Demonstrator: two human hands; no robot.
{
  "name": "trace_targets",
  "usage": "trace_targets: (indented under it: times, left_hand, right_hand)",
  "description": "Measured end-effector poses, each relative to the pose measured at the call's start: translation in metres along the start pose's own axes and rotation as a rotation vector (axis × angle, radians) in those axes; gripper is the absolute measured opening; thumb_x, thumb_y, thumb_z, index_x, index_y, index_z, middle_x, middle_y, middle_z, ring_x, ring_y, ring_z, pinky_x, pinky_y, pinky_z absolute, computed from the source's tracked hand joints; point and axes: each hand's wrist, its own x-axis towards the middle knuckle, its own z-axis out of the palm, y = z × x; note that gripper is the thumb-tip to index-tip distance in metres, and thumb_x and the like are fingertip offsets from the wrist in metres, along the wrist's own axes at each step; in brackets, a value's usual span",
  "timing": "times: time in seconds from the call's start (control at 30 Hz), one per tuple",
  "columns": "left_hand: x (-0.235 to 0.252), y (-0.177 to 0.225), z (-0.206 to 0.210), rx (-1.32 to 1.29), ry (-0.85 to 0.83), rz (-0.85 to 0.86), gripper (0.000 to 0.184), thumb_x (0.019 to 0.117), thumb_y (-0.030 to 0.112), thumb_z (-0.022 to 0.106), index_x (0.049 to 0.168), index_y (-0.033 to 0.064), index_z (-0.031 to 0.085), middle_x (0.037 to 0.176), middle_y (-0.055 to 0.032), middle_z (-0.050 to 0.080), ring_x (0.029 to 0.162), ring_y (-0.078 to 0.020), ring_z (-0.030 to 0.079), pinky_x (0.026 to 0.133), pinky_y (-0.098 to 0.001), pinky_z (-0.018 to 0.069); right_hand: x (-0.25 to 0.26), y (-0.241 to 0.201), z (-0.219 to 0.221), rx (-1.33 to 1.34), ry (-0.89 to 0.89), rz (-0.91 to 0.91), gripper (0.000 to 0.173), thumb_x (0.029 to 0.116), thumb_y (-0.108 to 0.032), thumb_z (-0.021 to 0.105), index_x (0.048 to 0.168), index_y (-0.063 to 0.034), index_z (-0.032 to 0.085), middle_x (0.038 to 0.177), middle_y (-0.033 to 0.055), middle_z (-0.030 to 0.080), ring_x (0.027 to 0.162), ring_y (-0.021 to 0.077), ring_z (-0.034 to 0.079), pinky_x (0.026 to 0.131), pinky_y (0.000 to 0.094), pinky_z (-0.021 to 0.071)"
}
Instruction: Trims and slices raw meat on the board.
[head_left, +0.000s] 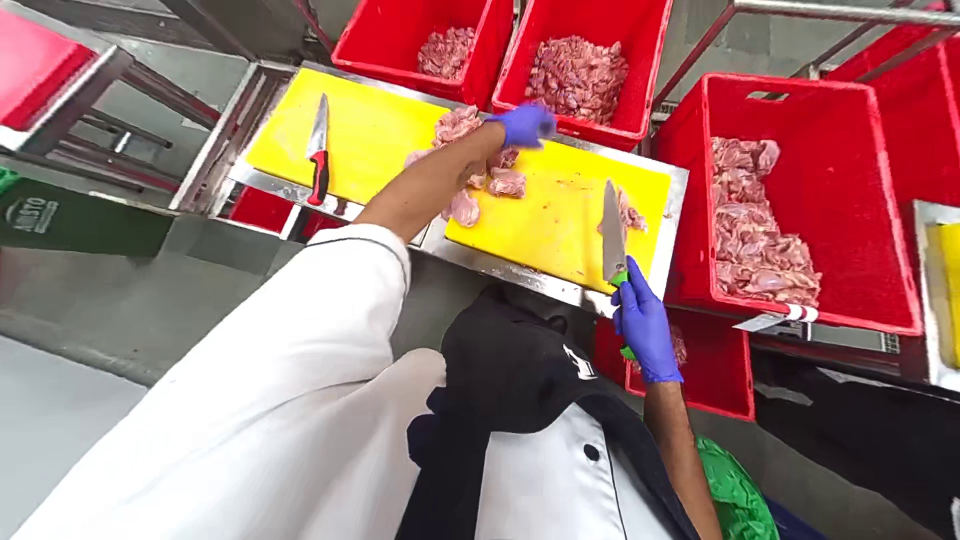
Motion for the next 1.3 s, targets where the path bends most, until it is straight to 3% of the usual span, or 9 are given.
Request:
trace_targets:
  times: [0.13, 0.33, 0.57, 0.67, 0.73, 0.83, 1.0, 1.13, 1.3]
  left_hand:
    - [-0.048, -0.022, 0.046, 0.24, -0.309, 0.114, 0.07, 0.0813, 0.021, 0.086, 0.144, 0.0143, 0.057, 0.13, -0.0196, 0.066, 0.121, -0.041, 0.063, 0.103, -0.0648, 0.0482]
    - [-0.06, -0.013, 0.052, 0.489, -0.28, 0.033, 0.054, 0.0877, 0.045, 0.078, 0.12, 0.0028, 0.07, 0.129, -0.0259, 0.063, 0.127, -0.0471, 0.056, 0.105, -0.068, 0.0435]
    - [-0.074, -0.015, 0.024, -0.086, -0.133, 0.172, 0.041, 0.0895, 0.034, 0.079, 0.106, -0.0022, 0.067, 0.103, -0.0204, 0.069, 0.1, -0.0341, 0.066, 0.094, -0.0549, 0.0516]
    - [-0.074, 0.014, 0.0, -0.379, 0.055, 0.267, 0.051, 0.0874, 0.016, 0.08, 0.131, 0.0016, 0.057, 0.106, -0.0149, 0.07, 0.095, -0.0221, 0.069, 0.09, -0.0417, 0.058]
    - [-0.077, 0.034, 0.003, -0.434, 0.14, 0.369, 0.058, 0.0888, 0.008, 0.076, 0.143, 0.0035, 0.055, 0.114, -0.0125, 0.07, 0.1, -0.0177, 0.069, 0.094, -0.0353, 0.0576]
    - [-0.085, 0.043, 0.051, -0.253, 0.205, 0.508, 0.031, 0.0921, 0.003, 0.068, 0.123, 0.0072, 0.073, 0.118, -0.0114, 0.073, 0.115, -0.0221, 0.068, 0.105, -0.0417, 0.0524]
    - [-0.125, 0.013, 0.16, -0.028, 0.165, 0.557, 0.033, 0.0907, 0.0, 0.059, 0.116, 0.012, 0.075, 0.12, -0.0121, 0.072, 0.123, -0.034, 0.061, 0.109, -0.0505, 0.0468]
    - [-0.143, 0.01, 0.163, -0.004, 0.197, 0.548, 0.032, 0.0913, 0.001, 0.057, 0.117, 0.0083, 0.074, 0.12, -0.0127, 0.072, 0.123, -0.0332, 0.062, 0.11, -0.0477, 0.0466]
    - [-0.139, 0.014, 0.152, 0.01, 0.106, 0.51, 0.027, 0.0889, 0.012, 0.062, 0.112, 0.0115, 0.075, 0.119, -0.011, 0.072, 0.121, -0.0337, 0.062, 0.106, -0.0524, 0.0468]
  right_hand:
    - [-0.008, 0.012, 0.023, 0.015, -0.119, -0.031, 0.05, 0.111, -0.027, 0.036, 0.161, -0.0222, 0.037, 0.079, 0.0028, 0.063, 0.048, 0.0138, 0.052, 0.043, 0.0334, 0.0489]
    - [-0.009, 0.016, 0.044, -0.175, -0.325, -0.107, 0.05, 0.1109, -0.033, 0.035, 0.16, -0.0259, 0.038, 0.084, 0.0022, 0.066, 0.059, 0.0132, 0.059, 0.055, 0.0356, 0.0544]
    - [0.008, 0.026, 0.022, -0.154, -0.296, -0.001, 0.049, 0.1108, -0.034, 0.035, 0.159, -0.0263, 0.039, 0.085, 0.0051, 0.066, 0.057, 0.016, 0.058, 0.052, 0.0372, 0.0525]
    - [0.026, 0.028, 0.001, -0.1, -0.099, 0.092, 0.049, 0.1111, -0.033, 0.035, 0.16, -0.0263, 0.038, 0.084, 0.0052, 0.064, 0.054, 0.0149, 0.055, 0.047, 0.0346, 0.0498]
    - [0.03, 0.026, -0.011, -0.108, -0.039, 0.117, 0.049, 0.111, -0.033, 0.035, 0.159, -0.0271, 0.039, 0.084, 0.0048, 0.066, 0.055, 0.0147, 0.057, 0.049, 0.0344, 0.0509]
    - [0.027, 0.016, -0.016, -0.068, -0.002, 0.086, 0.049, 0.1112, -0.032, 0.037, 0.16, -0.0259, 0.038, 0.084, 0.0042, 0.067, 0.053, 0.0137, 0.057, 0.048, 0.0327, 0.0512]
    - [0.006, -0.002, 0.011, 0.064, -0.075, 0.014, 0.05, 0.1114, -0.029, 0.038, 0.161, -0.0245, 0.034, 0.085, 0.0032, 0.067, 0.05, 0.0128, 0.055, 0.045, 0.0306, 0.0516]
    - [-0.008, 0.027, 0.03, 0.142, -0.275, 0.119, 0.049, 0.1117, -0.029, 0.038, 0.16, -0.0243, 0.037, 0.084, 0.0018, 0.065, 0.05, 0.0118, 0.053, 0.043, 0.0281, 0.0474]
    - [-0.011, 0.037, 0.016, 0.107, -0.128, 0.169, 0.049, 0.1122, -0.029, 0.037, 0.161, -0.0221, 0.036, 0.081, 0.0017, 0.065, 0.048, 0.0109, 0.052, 0.042, 0.0272, 0.0463]
